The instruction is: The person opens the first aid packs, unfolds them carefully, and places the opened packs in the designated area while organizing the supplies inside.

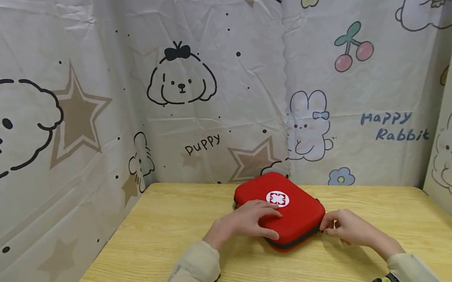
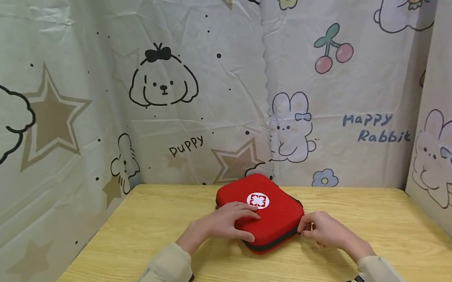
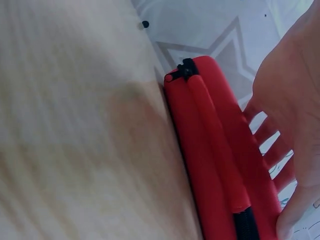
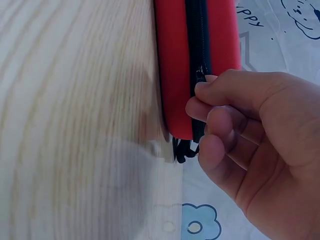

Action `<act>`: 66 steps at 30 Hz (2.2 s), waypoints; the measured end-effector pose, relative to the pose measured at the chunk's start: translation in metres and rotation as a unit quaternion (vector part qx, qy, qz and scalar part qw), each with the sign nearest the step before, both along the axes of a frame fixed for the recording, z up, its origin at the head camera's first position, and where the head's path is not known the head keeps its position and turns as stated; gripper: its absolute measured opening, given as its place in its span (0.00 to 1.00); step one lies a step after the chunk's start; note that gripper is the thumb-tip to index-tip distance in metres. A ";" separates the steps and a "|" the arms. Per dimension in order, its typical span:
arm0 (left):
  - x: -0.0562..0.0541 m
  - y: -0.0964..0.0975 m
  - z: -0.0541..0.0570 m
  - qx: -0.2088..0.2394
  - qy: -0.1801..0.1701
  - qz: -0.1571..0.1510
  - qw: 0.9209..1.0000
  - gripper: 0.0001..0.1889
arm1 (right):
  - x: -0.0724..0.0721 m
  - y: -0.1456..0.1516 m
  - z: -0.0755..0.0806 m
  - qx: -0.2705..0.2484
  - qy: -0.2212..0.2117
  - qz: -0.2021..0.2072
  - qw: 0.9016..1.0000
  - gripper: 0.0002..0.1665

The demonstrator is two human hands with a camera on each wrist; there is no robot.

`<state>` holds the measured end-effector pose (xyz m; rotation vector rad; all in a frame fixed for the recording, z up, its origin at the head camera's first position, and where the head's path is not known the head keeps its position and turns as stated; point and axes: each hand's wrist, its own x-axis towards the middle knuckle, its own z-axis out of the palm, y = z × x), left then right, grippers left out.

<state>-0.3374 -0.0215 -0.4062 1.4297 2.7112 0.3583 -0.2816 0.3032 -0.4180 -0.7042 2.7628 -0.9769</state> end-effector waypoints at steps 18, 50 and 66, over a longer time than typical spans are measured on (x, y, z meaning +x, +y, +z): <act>0.008 0.014 -0.010 0.019 0.059 0.042 0.997 0.32 | 0.002 -0.002 0.002 -0.013 -0.010 0.023 1.000 0.04; 0.016 0.041 -0.013 0.001 0.080 0.129 0.988 0.33 | 0.013 -0.025 -0.003 -0.031 -0.029 0.062 0.997 0.03; 0.018 0.061 -0.014 -0.004 0.093 0.179 0.979 0.34 | 0.015 -0.034 -0.006 -0.041 -0.023 0.067 0.997 0.04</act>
